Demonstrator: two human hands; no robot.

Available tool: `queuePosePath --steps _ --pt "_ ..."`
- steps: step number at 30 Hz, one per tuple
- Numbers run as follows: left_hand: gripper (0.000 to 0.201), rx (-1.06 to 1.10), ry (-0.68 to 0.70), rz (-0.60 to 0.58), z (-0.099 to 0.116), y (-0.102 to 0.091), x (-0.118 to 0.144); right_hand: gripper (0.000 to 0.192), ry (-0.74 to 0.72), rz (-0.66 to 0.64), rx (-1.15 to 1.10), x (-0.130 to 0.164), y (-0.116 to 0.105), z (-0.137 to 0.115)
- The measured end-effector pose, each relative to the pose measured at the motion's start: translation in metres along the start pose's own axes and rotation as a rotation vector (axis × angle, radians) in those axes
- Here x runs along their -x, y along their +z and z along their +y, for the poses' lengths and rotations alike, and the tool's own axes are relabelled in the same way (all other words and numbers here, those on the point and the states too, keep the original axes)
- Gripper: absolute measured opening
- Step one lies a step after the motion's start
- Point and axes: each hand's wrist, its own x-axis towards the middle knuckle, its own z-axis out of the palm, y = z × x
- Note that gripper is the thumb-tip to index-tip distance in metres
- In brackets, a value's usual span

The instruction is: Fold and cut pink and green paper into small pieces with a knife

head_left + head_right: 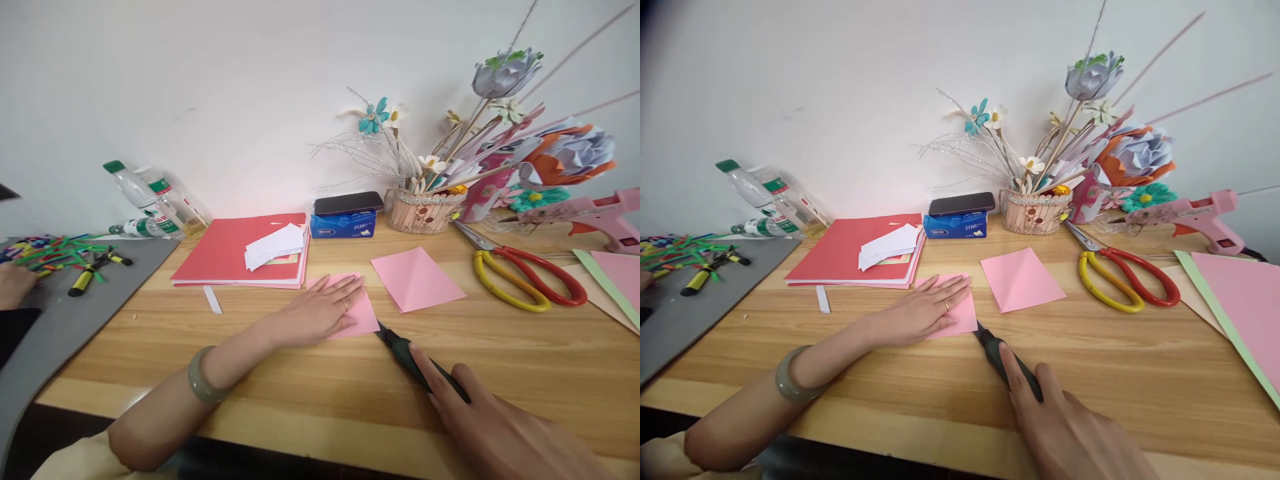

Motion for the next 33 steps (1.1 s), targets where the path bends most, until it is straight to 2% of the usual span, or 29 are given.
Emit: queuePosePath --steps 3,10,23,28,33 --pt "0.054 0.003 0.0 0.006 0.0 0.0 -0.001 0.099 -0.139 0.056 0.023 -0.011 -0.009 0.0" --pt "0.054 0.01 0.016 0.035 -0.002 0.003 0.0 0.093 -0.136 0.008 0.06 -0.013 -0.007 0.003" --pt "0.056 0.0 0.012 0.033 -0.002 0.003 -0.001 0.081 -0.198 0.05 0.125 -0.033 -0.008 0.006" --pt "0.065 -0.03 -0.047 0.056 -0.001 0.005 -0.002 0.074 -0.189 0.026 0.182 -0.033 -0.006 0.006" --pt "0.064 -0.062 -0.085 0.022 0.0 0.005 -0.004 0.075 -0.183 0.0 0.16 -0.036 -0.004 0.006"
